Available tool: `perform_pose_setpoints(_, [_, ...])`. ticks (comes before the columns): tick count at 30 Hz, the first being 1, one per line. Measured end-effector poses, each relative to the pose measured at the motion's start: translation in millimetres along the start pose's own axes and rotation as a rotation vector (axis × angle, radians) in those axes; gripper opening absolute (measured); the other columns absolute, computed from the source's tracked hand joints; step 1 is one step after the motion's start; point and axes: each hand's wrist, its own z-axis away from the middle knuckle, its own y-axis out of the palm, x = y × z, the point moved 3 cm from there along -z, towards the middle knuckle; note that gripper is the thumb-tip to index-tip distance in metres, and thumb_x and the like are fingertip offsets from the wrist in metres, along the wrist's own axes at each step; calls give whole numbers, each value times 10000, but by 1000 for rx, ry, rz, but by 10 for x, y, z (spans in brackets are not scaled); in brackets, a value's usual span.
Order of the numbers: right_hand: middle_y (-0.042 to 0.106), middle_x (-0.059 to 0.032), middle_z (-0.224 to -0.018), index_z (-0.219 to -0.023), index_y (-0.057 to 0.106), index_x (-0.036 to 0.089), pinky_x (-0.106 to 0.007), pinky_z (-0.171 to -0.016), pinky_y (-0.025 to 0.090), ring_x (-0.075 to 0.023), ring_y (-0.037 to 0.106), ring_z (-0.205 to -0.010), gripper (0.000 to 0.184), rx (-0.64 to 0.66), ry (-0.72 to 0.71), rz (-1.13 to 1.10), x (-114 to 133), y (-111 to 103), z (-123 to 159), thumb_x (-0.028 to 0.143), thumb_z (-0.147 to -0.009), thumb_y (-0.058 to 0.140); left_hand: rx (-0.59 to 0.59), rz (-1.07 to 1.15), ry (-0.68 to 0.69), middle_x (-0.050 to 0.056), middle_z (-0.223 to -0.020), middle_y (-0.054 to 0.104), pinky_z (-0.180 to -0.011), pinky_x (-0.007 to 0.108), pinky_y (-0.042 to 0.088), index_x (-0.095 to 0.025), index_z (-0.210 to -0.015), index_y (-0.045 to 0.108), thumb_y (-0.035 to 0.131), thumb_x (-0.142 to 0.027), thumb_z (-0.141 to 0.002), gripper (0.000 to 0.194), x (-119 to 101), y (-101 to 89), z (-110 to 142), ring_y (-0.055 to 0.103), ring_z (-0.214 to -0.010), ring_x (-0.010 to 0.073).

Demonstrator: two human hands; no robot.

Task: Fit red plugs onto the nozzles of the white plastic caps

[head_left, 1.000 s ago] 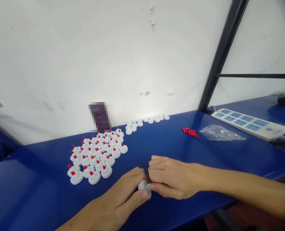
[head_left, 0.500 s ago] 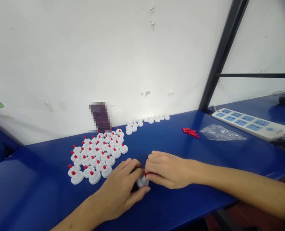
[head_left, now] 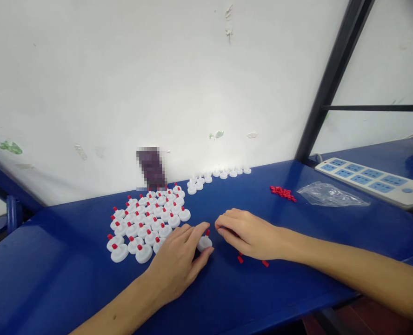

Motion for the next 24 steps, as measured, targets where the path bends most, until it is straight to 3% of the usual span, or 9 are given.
perform_pose_setpoints(2, [561, -14, -766, -900, 548, 173, -283, -676, 374, -147, 484, -694, 196, -23, 4, 5, -8, 1, 2, 213, -1013, 392, 21, -19, 1, 60, -979, 629, -780, 416, 516, -207, -1352, 444, 495, -263, -1004, 356, -9, -8, -5, 589, -877, 249])
perform_pose_setpoints(6, [583, -15, -791, -920, 555, 173, -280, -691, 380, -145, 502, -711, 180, -40, 25, -4, -25, 3, 5, 201, -1007, 401, 65, -65, 29, 60, -989, 617, -817, 434, 519, -223, -1259, 511, 475, -224, -1002, 260, -9, 14, -5, 583, -918, 255])
perform_pose_setpoints(13, [603, -12, -780, -909, 554, 180, -294, -691, 372, -151, 523, -691, 185, 28, 79, 112, -61, -55, -12, 201, -997, 392, -192, -168, -29, 137, -1148, 598, -918, 507, 503, -161, -1239, 506, 531, -203, -919, 324, 7, -36, 20, 566, -1081, 318])
perform_pose_setpoints(16, [628, -11, -812, -943, 554, 189, -303, -695, 368, -159, 550, -703, 144, 89, 79, 183, -66, -77, 5, 181, -964, 413, -229, -117, 47, 150, -1199, 577, -965, 498, 487, -156, -1279, 483, 524, -192, -916, 366, -90, -116, 32, 552, -1124, 308])
perform_pose_setpoints(18, [643, -20, -851, -981, 552, 192, -311, -695, 369, -173, 572, -725, 134, 110, 95, 237, -72, -82, 18, 170, -935, 428, -153, -8, 163, 139, -1206, 582, -990, 448, 489, -161, -1267, 488, 506, -161, -918, 350, -199, -143, 46, 556, -1135, 274])
perform_pose_setpoints(21, [655, -42, -895, -1024, 552, 189, -329, -711, 381, -201, 599, -764, 155, 138, 131, 297, -96, -75, 25, 186, -923, 435, 50, 107, 353, 114, -1232, 611, -1037, 393, 478, -174, -1266, 500, 502, -155, -920, 346, -369, -134, 82, 554, -1192, 248])
perform_pose_setpoints(24, [664, -59, -930, -1056, 556, 187, -340, -732, 398, -223, 619, -814, 173, 167, 145, 293, -139, -57, 19, 208, -924, 446, 198, 133, 288, 83, -1391, 556, -1111, 386, 436, -211, -1368, 440, 503, -181, -947, 427, -400, -91, 91, 502, -1297, 230])
